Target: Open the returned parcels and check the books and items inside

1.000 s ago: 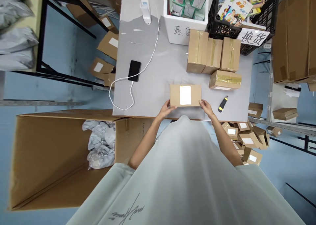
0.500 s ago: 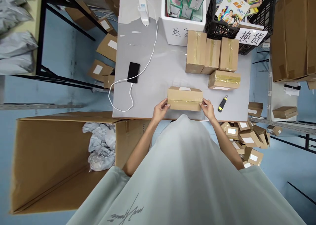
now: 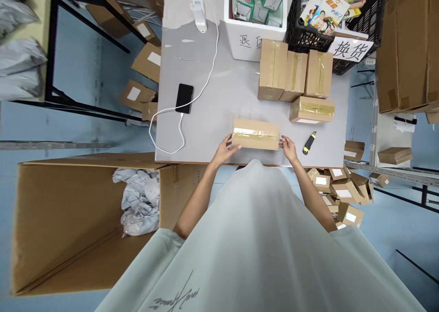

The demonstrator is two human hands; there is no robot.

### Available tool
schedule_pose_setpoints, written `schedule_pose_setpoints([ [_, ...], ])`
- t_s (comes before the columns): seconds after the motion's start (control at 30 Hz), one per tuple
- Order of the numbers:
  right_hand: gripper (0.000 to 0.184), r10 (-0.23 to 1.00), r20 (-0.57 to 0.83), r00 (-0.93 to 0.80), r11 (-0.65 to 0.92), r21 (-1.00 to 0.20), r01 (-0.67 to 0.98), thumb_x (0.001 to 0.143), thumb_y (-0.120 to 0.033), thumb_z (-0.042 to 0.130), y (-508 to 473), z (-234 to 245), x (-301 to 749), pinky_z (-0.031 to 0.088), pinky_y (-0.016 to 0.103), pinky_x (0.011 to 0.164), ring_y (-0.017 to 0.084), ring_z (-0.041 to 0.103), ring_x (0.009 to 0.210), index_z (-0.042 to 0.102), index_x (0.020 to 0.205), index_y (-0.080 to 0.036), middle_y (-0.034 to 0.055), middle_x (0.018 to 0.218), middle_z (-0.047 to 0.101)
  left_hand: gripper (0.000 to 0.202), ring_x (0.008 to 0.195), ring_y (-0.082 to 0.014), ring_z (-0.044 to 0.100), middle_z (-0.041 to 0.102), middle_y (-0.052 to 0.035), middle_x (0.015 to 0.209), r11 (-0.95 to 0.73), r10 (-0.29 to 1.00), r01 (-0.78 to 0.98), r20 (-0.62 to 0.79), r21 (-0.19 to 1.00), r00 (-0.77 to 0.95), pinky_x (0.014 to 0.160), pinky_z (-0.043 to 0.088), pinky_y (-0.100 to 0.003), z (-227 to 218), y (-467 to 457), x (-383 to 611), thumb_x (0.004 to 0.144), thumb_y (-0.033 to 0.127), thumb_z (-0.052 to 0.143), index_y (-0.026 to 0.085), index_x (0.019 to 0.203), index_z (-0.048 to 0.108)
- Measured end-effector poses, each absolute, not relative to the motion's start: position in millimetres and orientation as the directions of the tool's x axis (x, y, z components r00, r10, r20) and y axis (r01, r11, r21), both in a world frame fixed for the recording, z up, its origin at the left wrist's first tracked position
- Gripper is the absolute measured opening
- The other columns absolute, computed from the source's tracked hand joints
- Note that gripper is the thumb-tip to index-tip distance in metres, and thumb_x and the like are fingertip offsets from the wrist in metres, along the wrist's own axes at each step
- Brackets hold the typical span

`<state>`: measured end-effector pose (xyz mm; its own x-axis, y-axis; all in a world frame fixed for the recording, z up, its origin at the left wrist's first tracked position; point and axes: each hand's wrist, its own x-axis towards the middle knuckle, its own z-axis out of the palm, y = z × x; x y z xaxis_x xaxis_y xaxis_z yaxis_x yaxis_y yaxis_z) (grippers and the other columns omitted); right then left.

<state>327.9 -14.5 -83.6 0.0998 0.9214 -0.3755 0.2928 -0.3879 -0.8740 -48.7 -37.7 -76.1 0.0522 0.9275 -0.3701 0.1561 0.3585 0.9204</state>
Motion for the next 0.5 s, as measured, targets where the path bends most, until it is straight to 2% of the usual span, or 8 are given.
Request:
schedule_pose_setpoints([
  [0.07, 0.086, 0.902, -0.424, 0.082, -0.429, -0.86, 0.275, 0.091, -0.069, 0.07, -26.9, -90.4, 329.0, 0.062, 0.059, 0.118, 0.032, 0.079, 0.116, 0.067, 0.161, -0.02, 0.0186, 0.145, 0.078, 0.112, 0.162, -0.0423, 0.057, 0.048, -0.0196, 0.183, 0.392, 0.905, 0.15, -0.409, 0.908, 0.114, 0.128, 0.056, -0.057, -81.4, -43.4, -46.6, 0.078, 0.054, 0.096, 0.024, 0.175, 0.047],
  [0.13, 0.091, 0.901, -0.434, 0.023, -0.424, -0.867, 0.262, 0.083, -0.061, 0.079, -38.5, -94.7, 324.6, 0.06, 0.059, 0.121, 0.034, 0.076, 0.129, 0.064, 0.165, -0.024, 0.0163, 0.157, 0.073, 0.111, 0.162, -0.0439, 0.056, 0.051, -0.0212, 0.18, 0.437, 0.88, 0.16, -0.457, 0.885, 0.127, 0.127, 0.056, -0.059, -88.7, -47.1, -42.1, 0.075, 0.046, 0.094, 0.023, 0.173, 0.048],
  [0.23, 0.091, 0.912, -0.402, -0.085, -0.376, -0.9, 0.222, 0.078, -0.061, 0.081, -49.8, -95.3, 313.1, 0.059, 0.058, 0.123, 0.038, 0.066, 0.15, 0.068, 0.161, -0.026, 0.0133, 0.159, 0.072, 0.095, 0.155, -0.0438, 0.063, 0.061, -0.024, 0.17, 0.477, 0.868, 0.191, -0.494, 0.858, 0.047, 0.126, 0.056, -0.062, -98.0, -48.5, -34.7, 0.075, 0.037, 0.085, 0.018, 0.163, 0.057],
  [0.3, 0.088, 0.92, -0.379, -0.097, -0.355, -0.913, 0.203, 0.079, -0.066, 0.079, -53.4, -91.7, 307.9, 0.057, 0.061, 0.125, 0.04, 0.061, 0.155, 0.071, 0.157, -0.025, 0.0134, 0.156, 0.074, 0.078, 0.148, -0.0411, 0.069, 0.069, -0.0233, 0.159, 0.452, 0.886, 0.203, -0.464, 0.869, 0.013, 0.127, 0.055, -0.061, -100.6, -49.2, -32.0, 0.078, 0.035, 0.079, 0.016, 0.152, 0.065],
  [0.4, 0.085, 0.937, -0.348, -0.027, -0.333, -0.916, 0.224, 0.081, -0.073, 0.079, -55.0, -81.4, 309.1, 0.056, 0.06, 0.127, 0.04, 0.063, 0.151, 0.075, 0.151, -0.024, 0.0144, 0.154, 0.073, 0.057, 0.14, -0.0375, 0.072, 0.078, -0.0193, 0.142, 0.376, 0.922, 0.223, -0.386, 0.899, 0.002, 0.125, 0.057, -0.059, -99.3, -54.7, -31.7, 0.085, 0.04, 0.075, 0.017, 0.137, 0.074],
  [0.5, 0.082, 0.959, -0.281, 0.038, -0.281, -0.92, 0.273, 0.085, -0.079, 0.078, -51.2, -69.2, 317.3, 0.061, 0.054, 0.122, 0.036, 0.072, 0.138, 0.078, 0.145, -0.024, 0.0158, 0.148, 0.071, 0.051, 0.132, -0.0331, 0.074, 0.075, -0.0158, 0.133, 0.301, 0.953, 0.234, -0.299, 0.924, -0.045, 0.117, 0.063, -0.053, -96.3, -61.4, -30.3, 0.091, 0.047, 0.076, 0.02, 0.134, 0.077],
])
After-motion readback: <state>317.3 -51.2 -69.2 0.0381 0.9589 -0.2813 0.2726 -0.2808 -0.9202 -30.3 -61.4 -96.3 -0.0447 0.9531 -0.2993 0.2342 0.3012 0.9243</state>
